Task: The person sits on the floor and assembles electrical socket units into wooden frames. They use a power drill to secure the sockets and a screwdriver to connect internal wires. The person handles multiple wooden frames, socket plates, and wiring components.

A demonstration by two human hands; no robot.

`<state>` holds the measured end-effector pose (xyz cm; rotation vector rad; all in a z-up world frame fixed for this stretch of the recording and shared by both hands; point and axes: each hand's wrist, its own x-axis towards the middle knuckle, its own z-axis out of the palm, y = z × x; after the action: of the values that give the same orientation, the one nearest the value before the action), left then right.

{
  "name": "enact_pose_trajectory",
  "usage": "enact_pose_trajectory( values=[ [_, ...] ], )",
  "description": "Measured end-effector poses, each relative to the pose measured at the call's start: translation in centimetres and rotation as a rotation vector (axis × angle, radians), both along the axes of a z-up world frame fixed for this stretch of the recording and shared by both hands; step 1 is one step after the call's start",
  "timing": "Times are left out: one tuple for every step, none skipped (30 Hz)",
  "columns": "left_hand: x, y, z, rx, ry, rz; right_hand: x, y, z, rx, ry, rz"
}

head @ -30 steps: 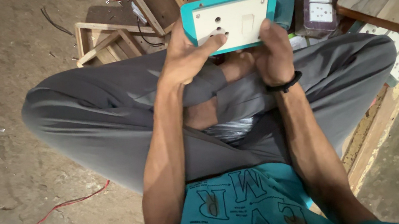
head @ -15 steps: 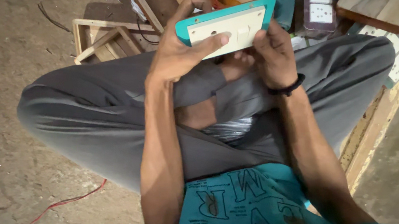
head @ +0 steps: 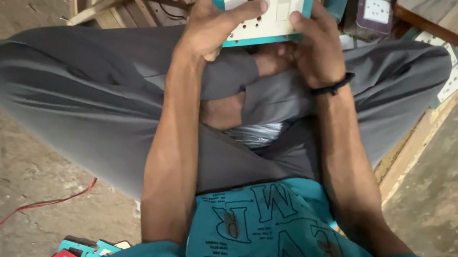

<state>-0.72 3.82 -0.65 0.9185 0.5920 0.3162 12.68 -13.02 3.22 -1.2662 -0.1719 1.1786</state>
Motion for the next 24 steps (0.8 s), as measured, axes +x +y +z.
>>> enact_pose_trajectory(
  values=[
    [0.1, -0.2, -0.1, -0.036, -0.005, 0.013, -0.2, 0.1, -0.3, -0.020, -0.045, -0.013],
    [0.1, -0.3, -0.1, -0.016, -0.018, -0.008, -0.3, 0.1, -0.6, -0.039, -0.090, -0.026],
    [0.0, -0.4, -0.2, 0.006, -0.031, -0.027, -0.4, 0.1, -0.9, -0.058, -0.135, -0.037],
    [0.1, -0.6, -0.2, 0.027, -0.044, -0.047, -0.4, 0.1, -1.1, -0.071, -0.136, -0.051],
    [0.1, -0.8, -0.4, 0.031, -0.032, -0.031, -0.3, -0.1, -1.3, -0.086, -0.136, -0.065],
    [0.2, -0.9, -0.5, 0.035, -0.019, -0.014, -0.3, -0.1, -1.5, -0.100, -0.136, -0.078],
    [0.3, -1.0, -0.6, 0.041, -0.007, 0.002, -0.3, -0.1, -1.7, -0.079, -0.114, -0.087],
    [0.4, -1.0, -0.7, 0.056, 0.008, -0.006, -0.3, -0.1, -1.9, -0.057, -0.092, -0.097],
    [0.4, -1.1, -0.8, 0.071, 0.024, -0.013, -0.3, -0.1, -2.1, -0.036, -0.068, -0.105],
    [0.5, -1.2, -0.8, 0.085, 0.040, -0.020, -0.4, 0.0, -2.2, -0.040, -0.083, -0.131],
    [0.5, -1.4, -0.9, 0.098, 0.032, -0.044, -0.6, 0.2, -2.5, -0.043, -0.097, -0.156],
    [0.5, -1.7, -0.8, 0.111, 0.023, -0.067, -0.7, 0.2, -2.5, -0.046, -0.111, -0.182],
    [0.5, -1.7, -0.8, 0.126, 0.015, -0.090, -0.7, 0.2, -2.5, -0.056, -0.101, -0.181],
    [0.6, -1.8, -0.7, 0.091, 0.022, -0.058, -0.6, 0.3, -2.5, -0.065, -0.090, -0.181],
    [0.7, -2.0, -0.6, 0.055, 0.031, -0.025, -0.5, 0.2, -2.4, -0.076, -0.079, -0.179],
    [0.7, -2.0, -0.5, 0.019, 0.039, 0.008, -0.5, 0.2, -2.3, -0.063, -0.077, -0.165],
    [0.7, -1.9, -0.4, 0.032, 0.020, 0.008, -0.5, 0.2, -2.1, -0.048, -0.075, -0.148],
    [0.7, -1.8, -0.3, 0.045, 0.001, 0.008, -0.4, 0.2, -2.0, -0.034, -0.073, -0.132],
    [0.6, -1.6, -0.3, 0.056, -0.017, 0.003, -0.4, 0.2, -1.9, -0.009, -0.068, -0.116],
    [0.5, -1.5, -0.2, 0.029, 0.014, -0.002, -0.4, 0.2, -1.9, 0.016, -0.062, -0.100],
    [0.4, -1.3, -0.2, 0.002, 0.043, -0.008, -0.3, 0.1, -1.8, 0.042, -0.059, -0.084],
    [0.4, -1.1, -0.2, -0.024, 0.071, -0.014, -0.3, 0.1, -1.7, 0.064, -0.057, -0.058],
    [0.4, -1.0, -0.2, -0.041, 0.042, -0.002, 0.0, 0.0, -1.6, 0.086, -0.055, -0.030],
    [0.4, -0.9, -0.1, -0.059, 0.012, 0.011, 0.0, 0.0, -1.6, 0.108, -0.053, -0.001]
  ],
)
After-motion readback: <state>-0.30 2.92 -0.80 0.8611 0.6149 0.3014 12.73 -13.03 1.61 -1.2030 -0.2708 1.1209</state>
